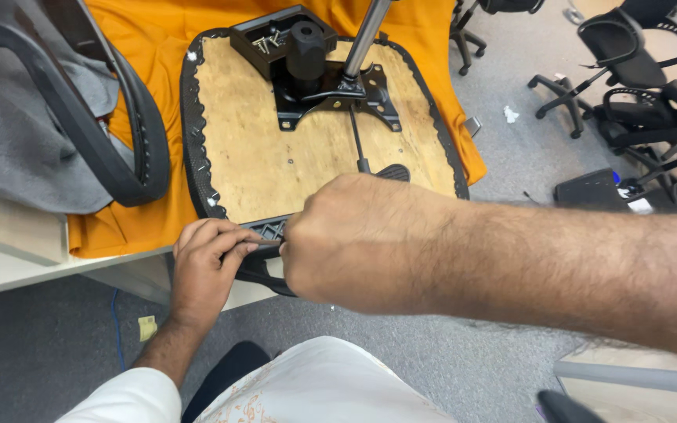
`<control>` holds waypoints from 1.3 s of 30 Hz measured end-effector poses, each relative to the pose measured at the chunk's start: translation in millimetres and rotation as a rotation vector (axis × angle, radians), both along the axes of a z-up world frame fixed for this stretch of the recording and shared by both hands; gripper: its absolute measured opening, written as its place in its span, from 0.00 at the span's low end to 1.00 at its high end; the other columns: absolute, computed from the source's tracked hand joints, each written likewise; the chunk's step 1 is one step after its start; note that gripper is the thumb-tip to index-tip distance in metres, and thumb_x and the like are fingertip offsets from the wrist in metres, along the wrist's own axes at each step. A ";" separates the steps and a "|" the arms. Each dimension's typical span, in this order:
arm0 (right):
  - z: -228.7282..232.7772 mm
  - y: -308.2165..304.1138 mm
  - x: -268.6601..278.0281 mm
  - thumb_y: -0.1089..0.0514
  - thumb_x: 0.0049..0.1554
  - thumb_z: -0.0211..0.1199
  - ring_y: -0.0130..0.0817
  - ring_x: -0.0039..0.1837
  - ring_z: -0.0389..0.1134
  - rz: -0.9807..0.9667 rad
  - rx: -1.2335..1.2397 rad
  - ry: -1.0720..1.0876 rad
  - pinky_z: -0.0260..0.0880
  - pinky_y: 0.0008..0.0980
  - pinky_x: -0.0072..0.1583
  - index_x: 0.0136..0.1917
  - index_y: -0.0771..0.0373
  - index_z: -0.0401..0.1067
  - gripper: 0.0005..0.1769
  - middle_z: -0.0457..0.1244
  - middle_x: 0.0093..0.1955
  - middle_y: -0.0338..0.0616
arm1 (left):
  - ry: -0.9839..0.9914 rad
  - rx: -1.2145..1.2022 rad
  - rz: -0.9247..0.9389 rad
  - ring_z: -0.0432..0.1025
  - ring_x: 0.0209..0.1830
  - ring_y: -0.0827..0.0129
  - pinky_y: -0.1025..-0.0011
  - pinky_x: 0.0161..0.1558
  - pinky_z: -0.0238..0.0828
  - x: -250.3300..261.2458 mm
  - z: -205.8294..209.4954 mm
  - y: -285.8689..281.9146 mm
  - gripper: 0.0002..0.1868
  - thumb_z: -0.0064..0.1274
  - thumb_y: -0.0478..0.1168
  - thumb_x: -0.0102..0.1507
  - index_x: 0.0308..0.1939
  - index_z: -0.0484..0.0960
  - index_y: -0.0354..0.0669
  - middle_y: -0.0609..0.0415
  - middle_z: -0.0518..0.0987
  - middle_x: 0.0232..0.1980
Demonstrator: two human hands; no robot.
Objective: The person uses a screwdriver to tighten screws on a black plastic chair armrest attached to a wooden base. The person holds the armrest steady with one hand while turning the screwdriver with the other to secure the fasteners.
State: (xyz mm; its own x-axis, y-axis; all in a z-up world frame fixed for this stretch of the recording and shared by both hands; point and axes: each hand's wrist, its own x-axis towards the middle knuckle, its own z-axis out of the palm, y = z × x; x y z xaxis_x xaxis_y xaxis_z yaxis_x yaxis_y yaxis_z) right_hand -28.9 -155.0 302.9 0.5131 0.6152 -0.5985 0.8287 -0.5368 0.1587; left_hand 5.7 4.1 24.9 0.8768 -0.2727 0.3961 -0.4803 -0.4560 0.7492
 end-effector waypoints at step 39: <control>17.2 16.6 0.3 0.60 0.48 0.69 0.43 0.48 0.75 -0.621 0.224 0.015 0.77 0.41 0.49 0.68 0.47 0.75 0.33 0.64 0.63 0.45 | 0.136 0.026 -0.111 0.66 0.56 0.70 0.59 0.64 0.47 14.3 -10.2 1.1 0.09 0.58 0.45 0.62 0.43 0.91 0.57 0.65 0.76 0.43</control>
